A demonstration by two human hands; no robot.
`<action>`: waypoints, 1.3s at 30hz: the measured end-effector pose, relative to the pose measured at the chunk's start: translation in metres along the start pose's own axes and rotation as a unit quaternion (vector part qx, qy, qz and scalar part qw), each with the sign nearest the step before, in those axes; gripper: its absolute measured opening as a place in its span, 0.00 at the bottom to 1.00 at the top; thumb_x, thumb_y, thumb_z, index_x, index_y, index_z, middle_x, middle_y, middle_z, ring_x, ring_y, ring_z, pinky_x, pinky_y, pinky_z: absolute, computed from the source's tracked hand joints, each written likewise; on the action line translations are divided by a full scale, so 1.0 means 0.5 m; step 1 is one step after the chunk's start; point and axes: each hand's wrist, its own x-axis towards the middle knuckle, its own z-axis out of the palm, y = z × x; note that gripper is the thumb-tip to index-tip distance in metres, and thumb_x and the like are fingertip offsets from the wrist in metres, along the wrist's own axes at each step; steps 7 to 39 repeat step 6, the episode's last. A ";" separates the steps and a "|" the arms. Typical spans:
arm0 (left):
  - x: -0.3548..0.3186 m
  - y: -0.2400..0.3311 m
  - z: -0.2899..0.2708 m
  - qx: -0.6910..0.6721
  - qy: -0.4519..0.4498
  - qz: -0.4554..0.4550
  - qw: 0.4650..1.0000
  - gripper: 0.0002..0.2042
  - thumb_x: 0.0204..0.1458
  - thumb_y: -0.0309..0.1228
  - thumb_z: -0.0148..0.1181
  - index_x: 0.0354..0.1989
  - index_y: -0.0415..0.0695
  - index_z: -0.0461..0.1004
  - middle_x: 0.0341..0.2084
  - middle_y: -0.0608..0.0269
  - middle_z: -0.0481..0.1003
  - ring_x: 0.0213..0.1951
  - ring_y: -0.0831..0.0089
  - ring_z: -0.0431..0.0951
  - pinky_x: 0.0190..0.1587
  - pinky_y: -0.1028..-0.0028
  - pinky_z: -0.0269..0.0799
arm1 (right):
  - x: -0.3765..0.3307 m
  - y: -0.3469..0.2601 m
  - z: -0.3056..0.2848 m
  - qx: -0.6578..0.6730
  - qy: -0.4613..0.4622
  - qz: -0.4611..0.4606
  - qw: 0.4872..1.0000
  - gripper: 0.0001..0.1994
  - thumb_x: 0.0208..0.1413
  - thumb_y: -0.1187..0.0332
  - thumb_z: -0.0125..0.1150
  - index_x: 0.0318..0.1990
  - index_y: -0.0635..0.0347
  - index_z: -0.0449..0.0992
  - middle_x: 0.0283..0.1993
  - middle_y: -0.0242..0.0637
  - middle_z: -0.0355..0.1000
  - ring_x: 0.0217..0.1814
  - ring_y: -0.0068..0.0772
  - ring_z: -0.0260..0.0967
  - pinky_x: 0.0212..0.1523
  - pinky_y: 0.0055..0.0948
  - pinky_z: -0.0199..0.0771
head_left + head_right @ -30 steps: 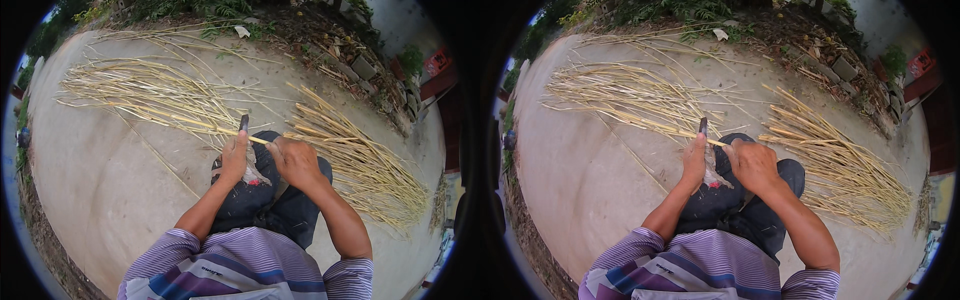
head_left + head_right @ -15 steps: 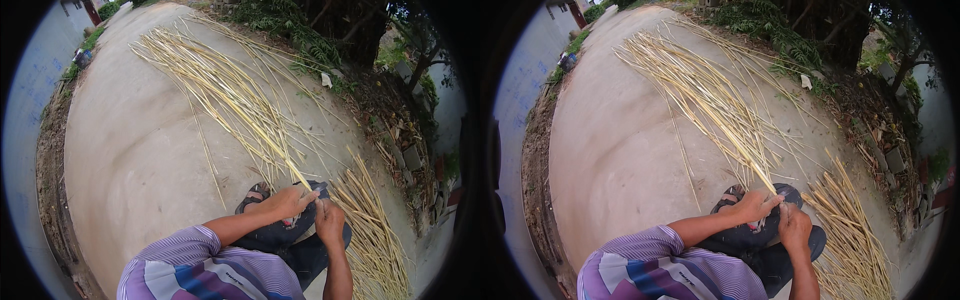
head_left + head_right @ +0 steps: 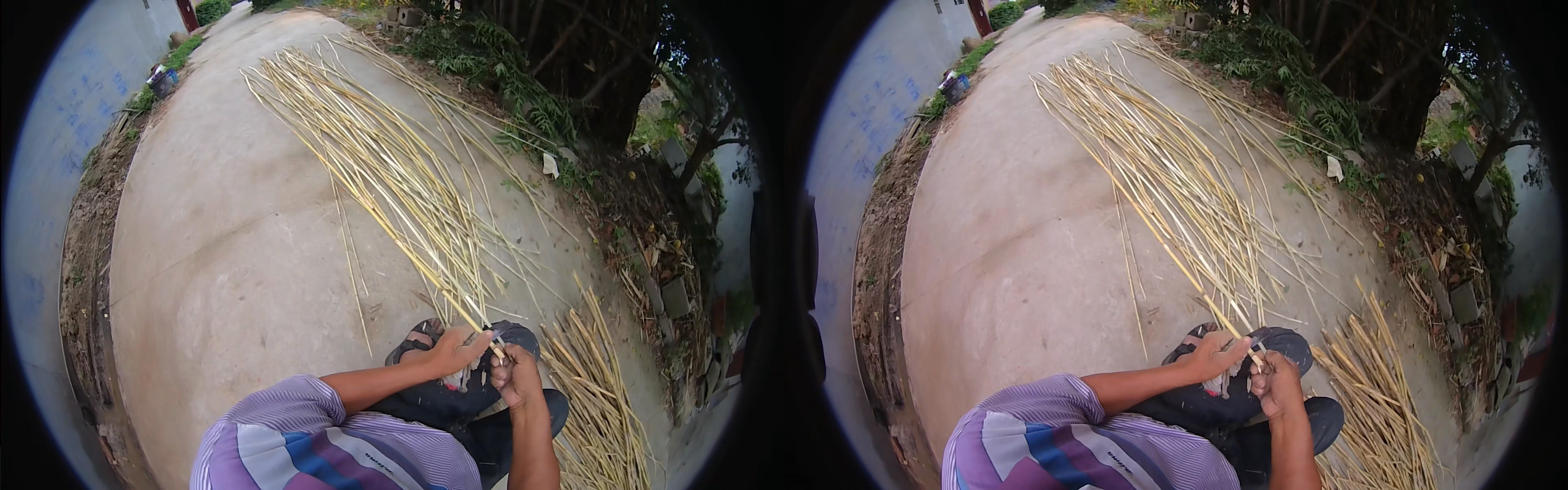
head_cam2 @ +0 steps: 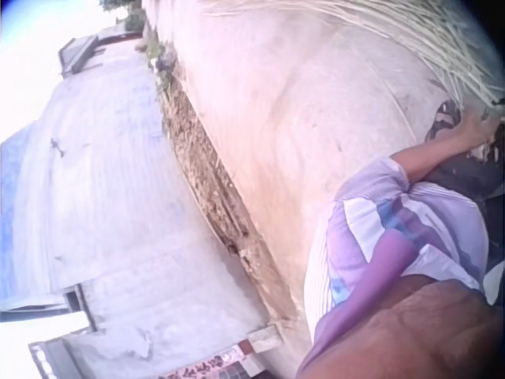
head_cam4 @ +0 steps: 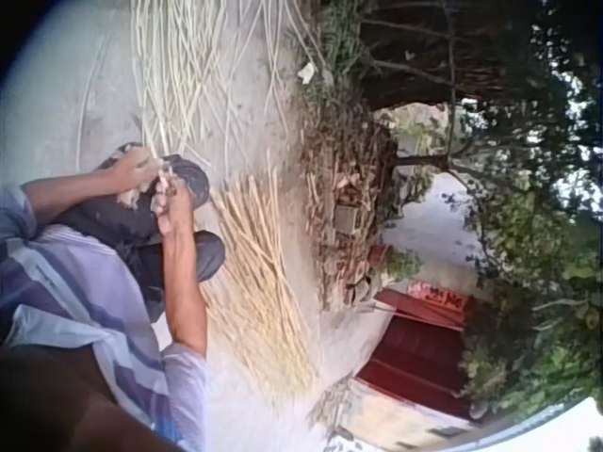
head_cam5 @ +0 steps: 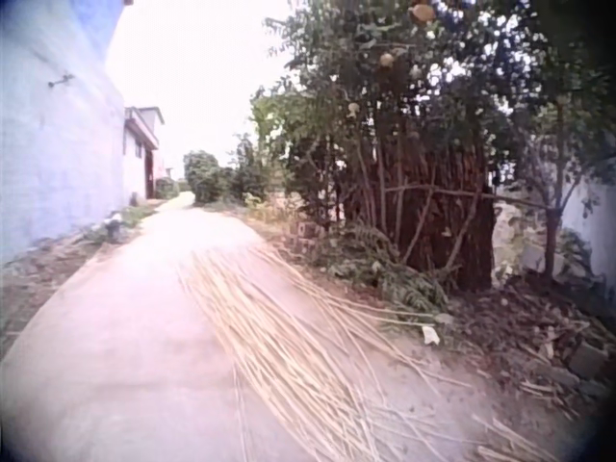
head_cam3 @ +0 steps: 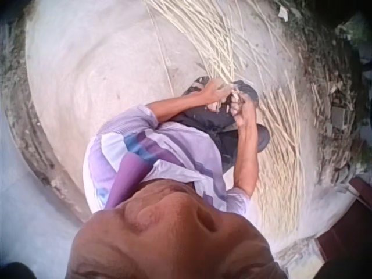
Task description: The person sits on a concrete surface and uses a knife to peel the outer layer off long bamboo strips. They hold each strip with one hand and scrape it with the knife in the other, then place the finished strips into a growing pile on the ground.
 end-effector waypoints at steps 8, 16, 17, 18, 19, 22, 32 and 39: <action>0.000 0.013 -0.056 -0.211 -0.030 -0.313 0.925 0.27 0.59 0.50 0.55 0.50 0.34 0.73 0.34 0.62 0.76 0.37 0.78 0.73 0.41 0.76 0.69 | 0.010 0.043 0.029 -0.254 -0.037 -0.031 0.966 0.10 0.62 0.67 0.43 0.40 0.63 0.71 0.23 0.35 0.70 0.15 0.22 0.59 0.15 0.21 0.57; 0.000 0.013 -0.056 -0.211 -0.030 -0.313 0.925 0.27 0.59 0.50 0.55 0.50 0.34 0.73 0.34 0.62 0.76 0.37 0.78 0.73 0.41 0.76 0.69 | 0.010 0.043 0.029 -0.254 -0.037 -0.031 0.966 0.10 0.62 0.67 0.43 0.40 0.63 0.71 0.23 0.35 0.70 0.15 0.22 0.59 0.15 0.21 0.57; 0.000 0.013 -0.056 -0.211 -0.030 -0.313 0.925 0.27 0.59 0.50 0.55 0.50 0.34 0.73 0.34 0.62 0.76 0.37 0.78 0.73 0.41 0.76 0.69 | 0.010 0.043 0.029 -0.254 -0.037 -0.031 0.966 0.10 0.62 0.67 0.43 0.40 0.63 0.71 0.23 0.35 0.70 0.15 0.22 0.59 0.15 0.21 0.57; 0.000 0.013 -0.056 -0.211 -0.030 -0.313 0.925 0.27 0.59 0.50 0.55 0.50 0.34 0.73 0.34 0.62 0.76 0.37 0.78 0.73 0.41 0.76 0.69 | 0.010 0.043 0.029 -0.254 -0.037 -0.031 0.966 0.10 0.62 0.67 0.43 0.40 0.63 0.71 0.23 0.35 0.70 0.15 0.22 0.59 0.15 0.21 0.57; 0.000 0.013 -0.056 -0.211 -0.030 -0.313 0.925 0.27 0.59 0.50 0.55 0.50 0.34 0.73 0.34 0.62 0.76 0.37 0.78 0.73 0.41 0.76 0.69 | 0.010 0.043 0.029 -0.254 -0.037 -0.031 0.966 0.10 0.62 0.67 0.43 0.40 0.63 0.71 0.23 0.35 0.70 0.15 0.22 0.59 0.15 0.21 0.57; 0.000 0.013 -0.056 -0.211 -0.030 -0.313 0.925 0.27 0.59 0.50 0.55 0.50 0.34 0.73 0.34 0.62 0.76 0.37 0.78 0.73 0.41 0.76 0.69 | 0.010 0.043 0.029 -0.254 -0.037 -0.031 0.966 0.10 0.62 0.67 0.43 0.40 0.63 0.71 0.23 0.35 0.70 0.15 0.22 0.59 0.15 0.21 0.57; 0.000 0.013 -0.056 -0.211 -0.030 -0.313 0.925 0.27 0.59 0.50 0.55 0.50 0.34 0.73 0.34 0.62 0.76 0.37 0.78 0.73 0.41 0.76 0.69 | 0.010 0.043 0.029 -0.254 -0.037 -0.031 0.966 0.10 0.62 0.67 0.43 0.40 0.63 0.71 0.23 0.35 0.70 0.15 0.22 0.59 0.15 0.21 0.57; 0.000 0.013 -0.056 -0.211 -0.030 -0.313 0.925 0.27 0.59 0.50 0.55 0.50 0.34 0.73 0.34 0.62 0.76 0.37 0.78 0.73 0.41 0.76 0.69 | 0.010 0.043 0.029 -0.254 -0.037 -0.031 0.966 0.10 0.62 0.67 0.43 0.40 0.63 0.71 0.23 0.35 0.70 0.15 0.22 0.59 0.15 0.21 0.57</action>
